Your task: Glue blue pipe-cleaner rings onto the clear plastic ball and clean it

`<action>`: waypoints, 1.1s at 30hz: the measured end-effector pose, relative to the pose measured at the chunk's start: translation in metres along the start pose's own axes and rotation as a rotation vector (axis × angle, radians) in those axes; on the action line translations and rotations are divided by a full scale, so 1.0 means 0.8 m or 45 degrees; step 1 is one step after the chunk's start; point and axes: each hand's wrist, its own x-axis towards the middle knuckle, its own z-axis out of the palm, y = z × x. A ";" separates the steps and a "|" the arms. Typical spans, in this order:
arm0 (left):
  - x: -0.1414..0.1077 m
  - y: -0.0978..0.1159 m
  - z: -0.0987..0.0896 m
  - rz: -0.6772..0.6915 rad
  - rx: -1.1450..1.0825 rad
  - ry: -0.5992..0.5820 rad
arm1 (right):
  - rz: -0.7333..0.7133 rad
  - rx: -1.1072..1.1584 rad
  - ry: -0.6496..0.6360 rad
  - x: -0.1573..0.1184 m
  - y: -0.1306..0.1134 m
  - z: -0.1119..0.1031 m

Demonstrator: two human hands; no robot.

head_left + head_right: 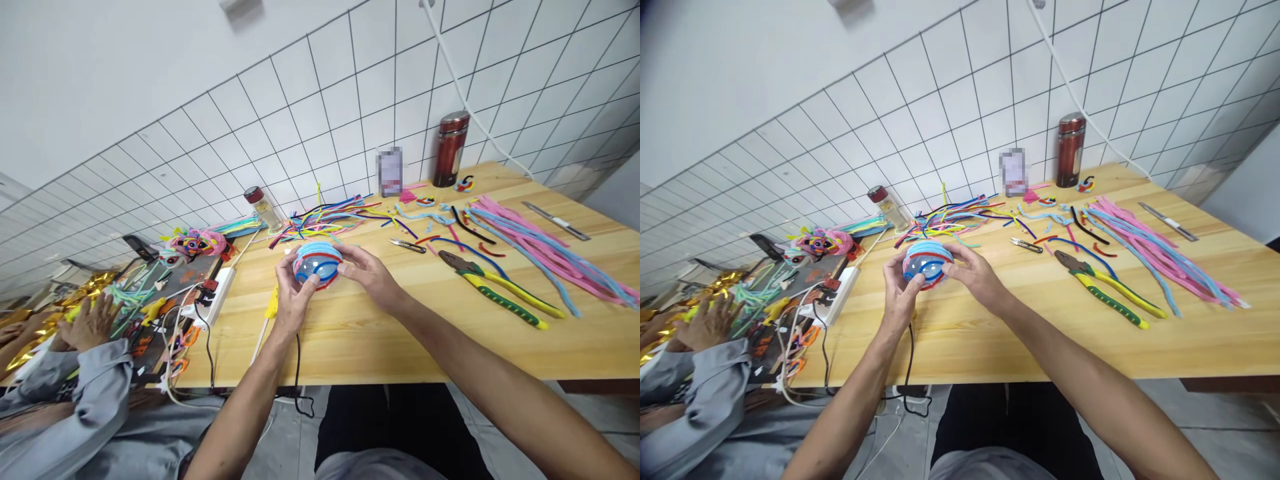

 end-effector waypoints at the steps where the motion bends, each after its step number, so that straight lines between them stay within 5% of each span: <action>1: -0.002 0.001 -0.001 0.022 -0.037 0.018 | -0.025 -0.012 0.009 -0.003 -0.001 0.003; 15: -0.018 0.012 -0.008 0.135 -0.160 0.000 | -0.226 -0.195 0.064 -0.023 -0.011 0.016; 33: -0.015 0.018 0.000 0.109 -0.080 0.051 | -0.164 -0.055 0.065 -0.026 -0.022 0.011</action>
